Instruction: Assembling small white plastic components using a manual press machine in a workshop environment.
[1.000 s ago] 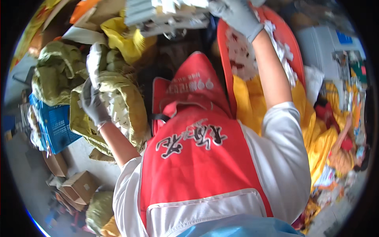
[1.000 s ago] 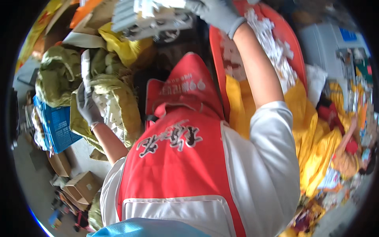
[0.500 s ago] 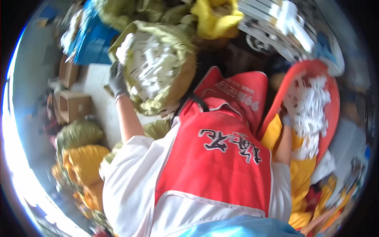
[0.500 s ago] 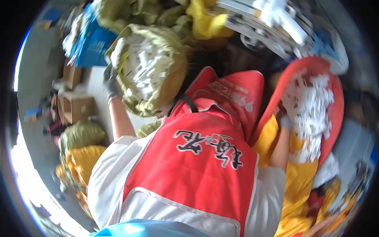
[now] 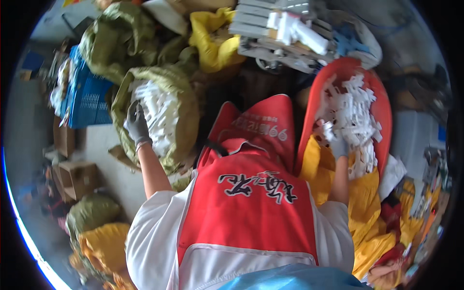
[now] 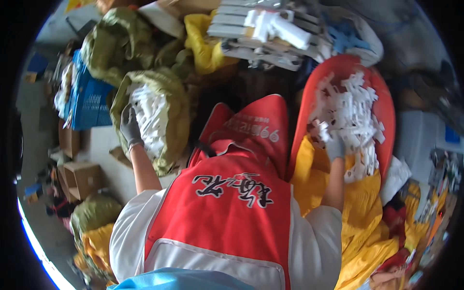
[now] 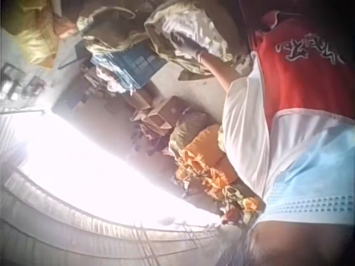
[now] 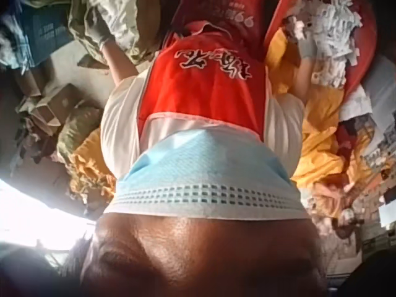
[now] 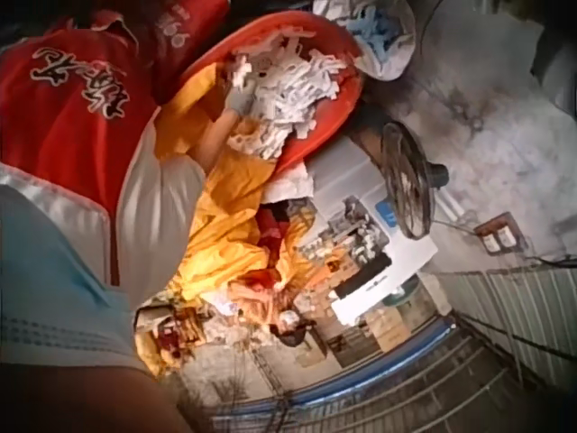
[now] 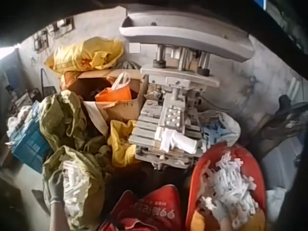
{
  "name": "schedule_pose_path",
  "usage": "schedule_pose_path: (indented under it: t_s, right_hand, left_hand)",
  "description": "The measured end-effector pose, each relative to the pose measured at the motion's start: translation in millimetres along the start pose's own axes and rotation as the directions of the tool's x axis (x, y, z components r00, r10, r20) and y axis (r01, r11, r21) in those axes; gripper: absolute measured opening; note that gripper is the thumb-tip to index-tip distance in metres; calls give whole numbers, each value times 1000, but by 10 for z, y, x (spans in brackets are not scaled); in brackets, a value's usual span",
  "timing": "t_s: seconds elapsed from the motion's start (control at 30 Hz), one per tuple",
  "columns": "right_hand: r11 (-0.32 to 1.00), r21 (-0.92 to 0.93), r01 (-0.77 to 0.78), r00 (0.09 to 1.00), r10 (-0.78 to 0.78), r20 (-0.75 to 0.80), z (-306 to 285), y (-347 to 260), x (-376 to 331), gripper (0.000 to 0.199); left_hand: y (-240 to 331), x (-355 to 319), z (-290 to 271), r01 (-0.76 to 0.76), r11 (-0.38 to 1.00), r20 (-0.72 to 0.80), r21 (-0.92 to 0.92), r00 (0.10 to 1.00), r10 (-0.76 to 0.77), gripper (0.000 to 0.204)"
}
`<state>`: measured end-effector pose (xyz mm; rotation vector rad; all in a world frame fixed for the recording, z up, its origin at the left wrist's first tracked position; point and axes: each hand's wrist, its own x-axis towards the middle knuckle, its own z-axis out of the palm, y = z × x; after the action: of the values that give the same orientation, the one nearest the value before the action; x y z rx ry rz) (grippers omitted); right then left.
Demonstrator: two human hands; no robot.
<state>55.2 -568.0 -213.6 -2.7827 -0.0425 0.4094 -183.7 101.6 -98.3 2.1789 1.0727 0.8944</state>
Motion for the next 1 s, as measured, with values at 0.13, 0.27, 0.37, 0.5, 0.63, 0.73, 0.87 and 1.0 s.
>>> schedule_pose_path:
  t_s: [0.13,0.27,0.37,0.5,0.63,0.73,0.87,1.0]
  right_hand:
    - [819,297,-491,851,379,363,689,280,-175,66]
    - [781,551,-293,946,154,285,569,254,-358,57]
    - [667,745,-24,998,-32,62,474,227,-460,46]
    - [150,966,-209,976,96,197,-37,-168,-618,36]
    - [67,997,-38,999,-27,40,-50,-123,-611,39]
    - [-212,977,-32,996,69,48,-287,-293,-648,36]
    - [-353,935,-13,999,25,24,-493,-457,-686,39]
    - [-556,829,67,983,-106,-151,-880,-840,-512,38]
  left_hand:
    - [683,51,383,-92,951,146,-297,979,140,25]
    - [1507,78,538,-371,910,198,-184,893,404,24]
    - [2033,146,695,-447,848,217,-285,831,511,23]
    - [2738,171,955,-656,649,163,-385,644,747,24]
    - [3244,217,1303,-776,464,248,-428,393,885,32]
    - [3364,332,1601,-695,492,356,-524,345,868,31]
    - [3388,389,1706,-628,494,395,-601,304,867,29]
    - [3388,378,1717,-500,628,412,-596,481,774,27]
